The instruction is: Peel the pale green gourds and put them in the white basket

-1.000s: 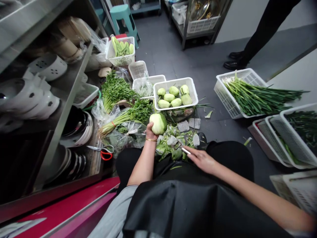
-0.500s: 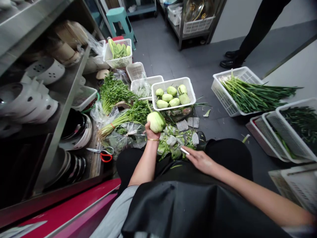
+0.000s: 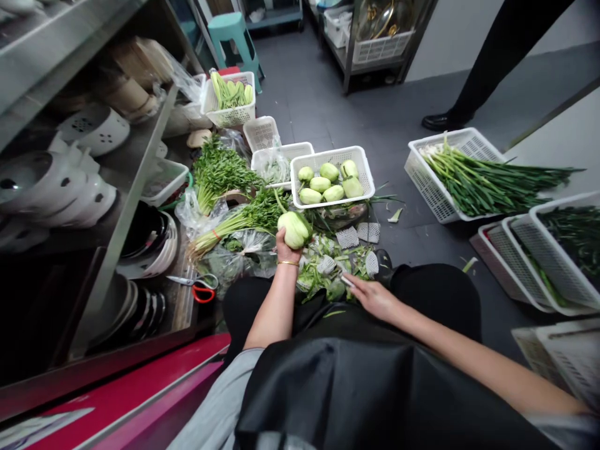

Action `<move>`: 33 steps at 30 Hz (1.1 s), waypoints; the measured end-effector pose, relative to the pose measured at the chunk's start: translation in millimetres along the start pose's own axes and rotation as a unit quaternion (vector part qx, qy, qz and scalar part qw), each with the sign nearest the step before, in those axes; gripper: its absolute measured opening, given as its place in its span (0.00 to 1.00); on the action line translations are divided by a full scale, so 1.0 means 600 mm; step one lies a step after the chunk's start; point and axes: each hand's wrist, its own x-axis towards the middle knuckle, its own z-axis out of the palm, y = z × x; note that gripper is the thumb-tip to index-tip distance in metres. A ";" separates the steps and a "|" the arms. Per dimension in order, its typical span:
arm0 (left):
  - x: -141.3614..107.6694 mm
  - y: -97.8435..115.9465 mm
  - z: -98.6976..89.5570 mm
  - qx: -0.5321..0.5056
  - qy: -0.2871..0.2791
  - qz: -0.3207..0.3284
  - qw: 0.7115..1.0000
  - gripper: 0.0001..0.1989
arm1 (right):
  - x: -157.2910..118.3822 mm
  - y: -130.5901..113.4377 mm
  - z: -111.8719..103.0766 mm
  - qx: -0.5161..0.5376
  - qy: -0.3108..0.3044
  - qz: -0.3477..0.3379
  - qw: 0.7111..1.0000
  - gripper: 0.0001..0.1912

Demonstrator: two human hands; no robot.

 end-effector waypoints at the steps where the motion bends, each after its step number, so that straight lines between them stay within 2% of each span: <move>1: -0.001 0.003 0.003 0.009 -0.013 0.002 1.000 0.31 | 0.007 -0.003 -0.016 -0.004 0.010 0.003 1.000 0.23; 4: -0.007 0.001 0.016 0.037 -0.038 0.040 0.998 0.31 | 0.092 -0.044 -0.071 -0.021 0.048 -0.017 0.998 0.24; 6: -0.009 -0.005 0.024 0.046 -0.045 0.065 0.996 0.31 | 0.145 -0.073 -0.085 -0.025 0.053 -0.032 0.998 0.25; 7: -0.008 -0.008 0.026 0.046 -0.045 0.077 0.995 0.31 | 0.154 -0.081 -0.081 -0.027 0.052 -0.033 0.998 0.26; 9: -0.004 -0.010 0.024 0.040 -0.030 0.098 0.994 0.31 | 0.131 -0.074 -0.057 -0.032 0.036 -0.024 0.999 0.27; 11: 0.003 -0.007 0.017 0.043 -0.001 0.111 0.993 0.32 | 0.075 -0.049 -0.032 -0.042 0.004 -0.013 0.999 0.26; 13: 0.008 -0.003 0.009 0.059 0.016 0.124 0.990 0.32 | 0.030 -0.028 -0.028 -0.049 -0.005 -0.013 0.999 0.25; 14: 0.009 -0.002 0.007 0.069 0.016 0.133 0.989 0.32 | 0.025 -0.027 -0.035 -0.051 0.004 -0.016 0.999 0.24; 16: 0.008 -0.001 0.010 0.090 0.000 0.153 0.984 0.32 | 0.055 -0.044 -0.059 -0.056 0.034 -0.025 0.998 0.25; 18: 0.003 -0.005 0.018 0.101 -0.021 0.160 0.982 0.30 | 0.113 -0.076 -0.080 -0.073 0.042 -0.027 0.996 0.27; 20: -0.001 -0.011 0.026 0.100 -0.031 0.159 0.982 0.29 | 0.151 -0.097 -0.082 -0.094 0.034 -0.017 0.995 0.27; 22: -0.002 -0.015 0.029 0.088 -0.023 0.162 0.983 0.29 | 0.136 -0.091 -0.061 -0.096 0.023 -0.017 0.995 0.27; 25: 0.000 -0.015 0.026 0.060 0.010 0.136 0.989 0.31 | 0.044 -0.041 -0.022 -0.077 -0.010 -0.030 0.997 0.25; 27: 0.000 -0.010 0.027 0.035 0.014 0.098 0.994 0.31 | -0.001 -0.014 -0.019 -0.078 -0.022 -0.010 0.997 0.24; 29: -0.004 -0.004 0.033 0.003 -0.002 0.072 0.997 0.30 | 0.005 -0.014 -0.035 -0.076 0.000 -0.002 0.997 0.25; 31: -0.010 0.000 0.043 -0.024 -0.012 0.059 0.998 0.28 | 0.051 -0.035 -0.054 -0.062 0.038 -0.021 0.997 0.26; 33: -0.015 0.000 0.053 -0.040 0.000 0.059 0.997 0.25 | 0.097 -0.057 -0.056 -0.045 0.062 -0.053 0.996 0.27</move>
